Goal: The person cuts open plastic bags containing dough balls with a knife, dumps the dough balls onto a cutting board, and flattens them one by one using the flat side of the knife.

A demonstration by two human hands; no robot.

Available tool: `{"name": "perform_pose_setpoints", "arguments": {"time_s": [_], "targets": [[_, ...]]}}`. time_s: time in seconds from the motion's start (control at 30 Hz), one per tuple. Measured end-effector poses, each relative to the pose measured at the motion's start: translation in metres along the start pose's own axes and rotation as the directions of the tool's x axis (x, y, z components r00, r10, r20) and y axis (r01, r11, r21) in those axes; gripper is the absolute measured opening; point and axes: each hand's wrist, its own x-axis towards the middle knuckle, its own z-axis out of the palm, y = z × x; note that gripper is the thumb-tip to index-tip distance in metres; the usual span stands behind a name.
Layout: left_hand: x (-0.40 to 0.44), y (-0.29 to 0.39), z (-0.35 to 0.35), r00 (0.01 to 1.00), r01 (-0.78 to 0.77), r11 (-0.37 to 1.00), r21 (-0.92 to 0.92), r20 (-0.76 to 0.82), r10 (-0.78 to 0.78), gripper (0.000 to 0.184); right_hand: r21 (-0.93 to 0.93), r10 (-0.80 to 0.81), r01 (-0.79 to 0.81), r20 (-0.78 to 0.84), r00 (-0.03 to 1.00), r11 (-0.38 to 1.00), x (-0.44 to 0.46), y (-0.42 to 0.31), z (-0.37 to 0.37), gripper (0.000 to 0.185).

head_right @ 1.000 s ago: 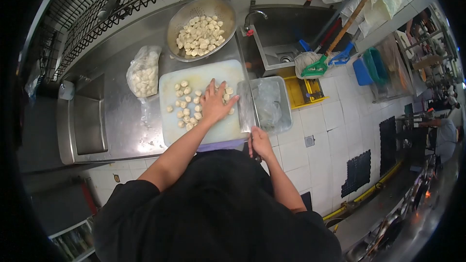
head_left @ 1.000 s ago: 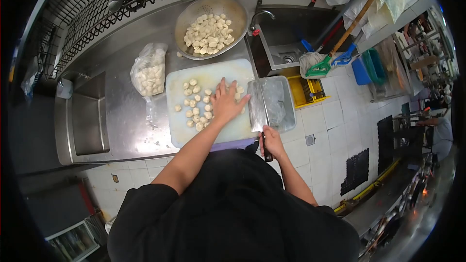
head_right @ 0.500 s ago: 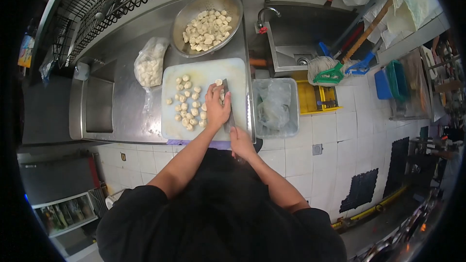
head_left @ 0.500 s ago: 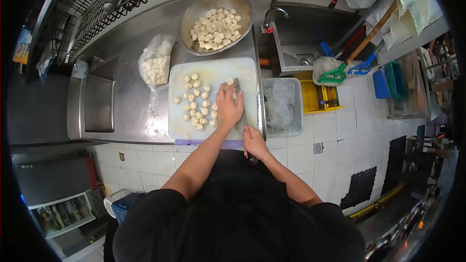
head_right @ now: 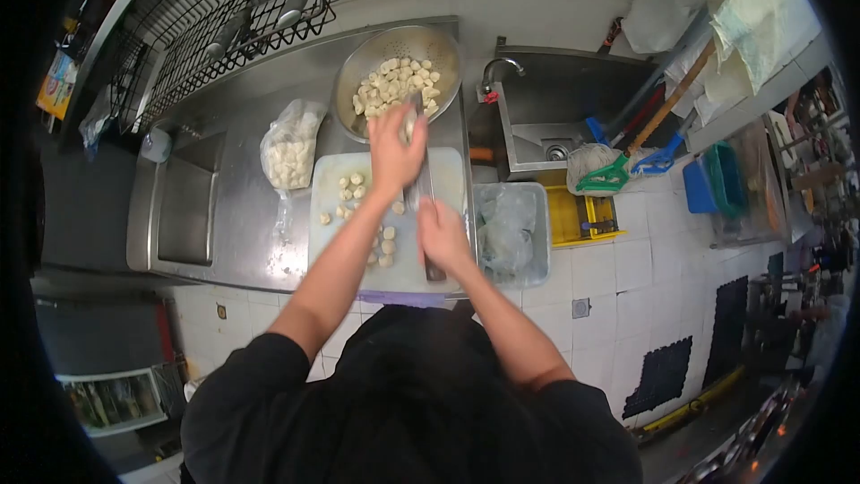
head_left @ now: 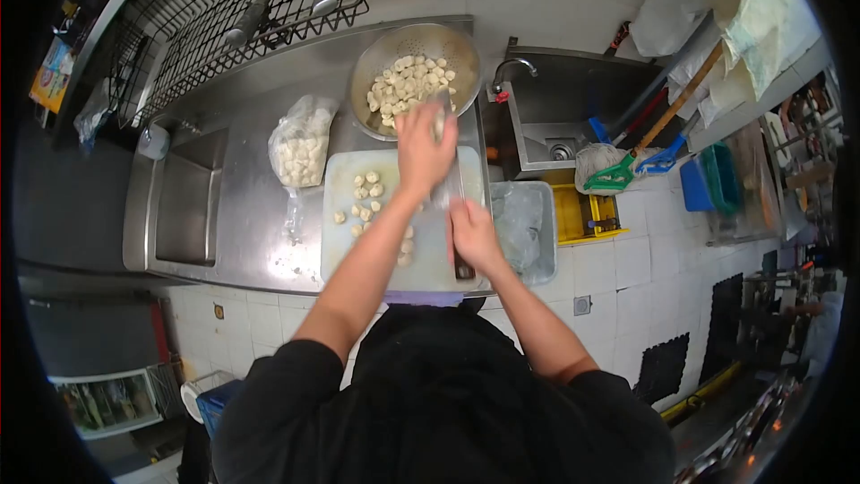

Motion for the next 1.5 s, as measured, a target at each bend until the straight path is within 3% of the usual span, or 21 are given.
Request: {"name": "perform_pose_setpoints", "arguments": {"time_s": [0.03, 0.1, 0.17, 0.2, 0.27, 0.33, 0.37, 0.4, 0.47, 0.53, 0.57, 0.63, 0.77, 0.8, 0.87, 0.97, 1.07, 1.13, 1.2, 1.37, 1.5], "targets": [[0.034, -0.011, 0.009, 0.998, -0.056, 0.998, 0.005, 0.004, 0.056, 0.039, 0.03, 0.004, -0.004, -0.004, 1.0, 1.0, 0.025, -0.024, 0.001, 0.045], [0.092, -0.047, 0.033, 0.982, -0.037, 0.999, 0.007, 0.185, 0.035, 0.039, 0.154, 0.116, -0.107, -0.052, 0.992, 0.982, 0.072, -0.051, 0.004, 0.041], [0.125, -0.069, 0.046, 0.906, 0.074, 0.967, 0.245, 0.388, -0.168, 0.04, 0.187, 0.248, -0.236, -0.04, 0.968, 0.953, 0.084, -0.076, -0.009, 0.043], [0.125, -0.079, 0.047, 0.898, 0.077, 0.97, 0.232, 0.406, -0.168, 0.04, 0.217, 0.305, -0.289, -0.045, 0.951, 0.933, 0.08, -0.08, -0.014, 0.044], [0.126, -0.094, 0.048, 0.97, -0.187, 0.954, 0.234, 0.198, 0.141, 0.032, 0.175, 0.264, -0.248, -0.075, 0.962, 0.953, 0.051, -0.078, -0.023, 0.04], [0.108, -0.068, 0.005, 0.893, -0.053, 0.991, -0.121, 0.438, 0.101, 0.026, 0.121, 0.168, -0.155, -0.103, 0.981, 0.981, 0.008, -0.043, -0.032, 0.038], [0.077, -0.063, -0.009, 0.848, -0.024, 0.978, -0.208, 0.514, 0.13, 0.023, 0.092, 0.114, -0.104, -0.11, 0.987, 0.99, -0.011, -0.014, -0.038, 0.037], [0.043, -0.059, -0.023, 0.798, 0.014, 0.957, -0.29, 0.58, 0.164, 0.022, 0.06, 0.102, -0.094, -0.154, 0.983, 0.994, -0.029, 0.014, -0.039, 0.038], [-0.017, -0.076, -0.031, 0.519, -0.045, 0.983, -0.179, 0.836, 0.176, 0.026, 0.029, 0.097, -0.093, -0.204, 0.974, 0.995, -0.062, 0.052, -0.037, 0.038], [-0.053, -0.082, -0.048, 0.296, -0.347, 0.936, -0.058, 0.94, 0.168, 0.045, -0.033, 0.233, -0.248, -0.245, 0.941, 0.968, -0.091, 0.072, -0.032, 0.04], [-0.061, -0.08, -0.05, 0.295, -0.348, 0.936, -0.061, 0.94, 0.171, 0.045, -0.033, 0.233, -0.249, -0.248, 0.94, 0.968, -0.101, 0.081, -0.028, 0.04], [-0.066, -0.07, -0.053, 0.1, -0.388, 0.919, 0.065, 0.995, -0.028, 0.066, 0.06, 0.347, -0.343, -0.254, 0.903, 0.937, -0.113, 0.09, -0.018, 0.041], [-0.063, -0.066, -0.064, 0.125, -0.319, 0.935, 0.157, 0.985, -0.122, 0.071, 0.135, 0.406, -0.385, -0.197, 0.892, 0.913, -0.116, 0.1, -0.014, 0.04], [-0.06, -0.067, -0.065, 0.138, -0.303, 0.945, 0.124, 0.987, -0.085, 0.076, 0.142, 0.403, -0.382, -0.186, 0.896, 0.913, -0.116, 0.101, -0.017, 0.04], [-0.058, -0.064, -0.065, 0.15, -0.299, 0.949, 0.105, 0.987, -0.062, 0.082, 0.038, 0.351, -0.349, -0.159, 0.923, 0.936, -0.111, 0.104, -0.023, 0.04], [-0.055, -0.055, -0.062, 0.158, -0.322, 0.926, 0.199, 0.975, -0.155, 0.089, -0.045, 0.314, -0.321, -0.114, 0.943, 0.946, -0.104, 0.111, -0.039, 0.04], [-0.061, -0.063, -0.052, 0.087, -0.336, 0.908, 0.252, 0.968, -0.236, 0.087, -0.106, 0.316, -0.323, -0.078, 0.946, 0.941, -0.098, 0.101, -0.053, 0.04], [-0.068, -0.075, -0.047, 0.117, -0.208, 0.934, 0.291, 0.955, -0.272, 0.074, -0.096, 0.306, -0.311, -0.064, 0.95, 0.945, -0.096, 0.106, -0.059, 0.04], [-0.085, -0.087, -0.039, 0.151, -0.186, 0.94, 0.285, 0.954, -0.259, 0.069, -0.096, 0.289, -0.293, -0.056, 0.956, 0.951, -0.091, 0.113, -0.065, 0.039], [-0.109, -0.072, -0.041, 0.306, -0.145, 0.933, 0.329, 0.912, -0.273, 0.05, -0.305, -0.084, 0.041, -0.13, 0.988, 0.952, -0.099, 0.091, -0.07, 0.036], [-0.121, -0.084, -0.04, 0.389, -0.092, 0.961, 0.261, 0.898, -0.206, 0.027, -0.341, -0.182, 0.124, -0.145, 0.972, 0.932, -0.091, 0.09, -0.064, 0.034]]}}
